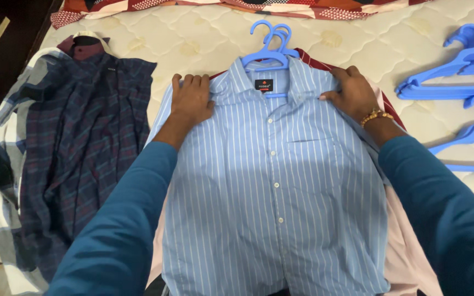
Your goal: The person buttons a light blue striped shirt and places it on a hanger. Then, the person buttons a dark plaid shirt and places it on a hanger. Both shirts are laid out on a bed during the process.
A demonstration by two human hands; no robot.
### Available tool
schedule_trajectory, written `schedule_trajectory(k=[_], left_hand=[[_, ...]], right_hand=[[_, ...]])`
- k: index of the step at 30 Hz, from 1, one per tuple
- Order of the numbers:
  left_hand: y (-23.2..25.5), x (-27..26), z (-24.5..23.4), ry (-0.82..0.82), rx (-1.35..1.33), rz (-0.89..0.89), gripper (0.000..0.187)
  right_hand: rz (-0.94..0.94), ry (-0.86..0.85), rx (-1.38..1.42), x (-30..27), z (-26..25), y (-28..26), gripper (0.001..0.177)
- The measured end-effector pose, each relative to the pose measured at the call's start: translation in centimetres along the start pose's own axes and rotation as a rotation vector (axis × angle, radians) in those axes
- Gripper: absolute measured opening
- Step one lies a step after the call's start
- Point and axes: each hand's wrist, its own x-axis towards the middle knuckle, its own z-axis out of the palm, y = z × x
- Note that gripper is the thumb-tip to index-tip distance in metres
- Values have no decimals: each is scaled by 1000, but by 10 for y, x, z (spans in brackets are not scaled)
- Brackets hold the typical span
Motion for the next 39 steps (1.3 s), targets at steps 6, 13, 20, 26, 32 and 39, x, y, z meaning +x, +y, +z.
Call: schedule_trajectory(k=[6,13,20,26,32,39], left_hand=[[-1,16,9,66,218,150,60],[3,52,53,23,189,-14,58],[37,21,49,368,293,34,50],[111,-8,16,65,-247,157,64],[131,15,17,41,-300,139,77],[113,12,61,219,-293,282,45]], right_hand=[[37,-94,-196,7,-12,9,61],[246,-239,-343,23,-2,19,75],[110,240,-529,12,11,-13,83],[353,45,-67,8,41,-51,35],[362,97,944,33,90,-56,20],[-140,114,415,23,100,-79,37]])
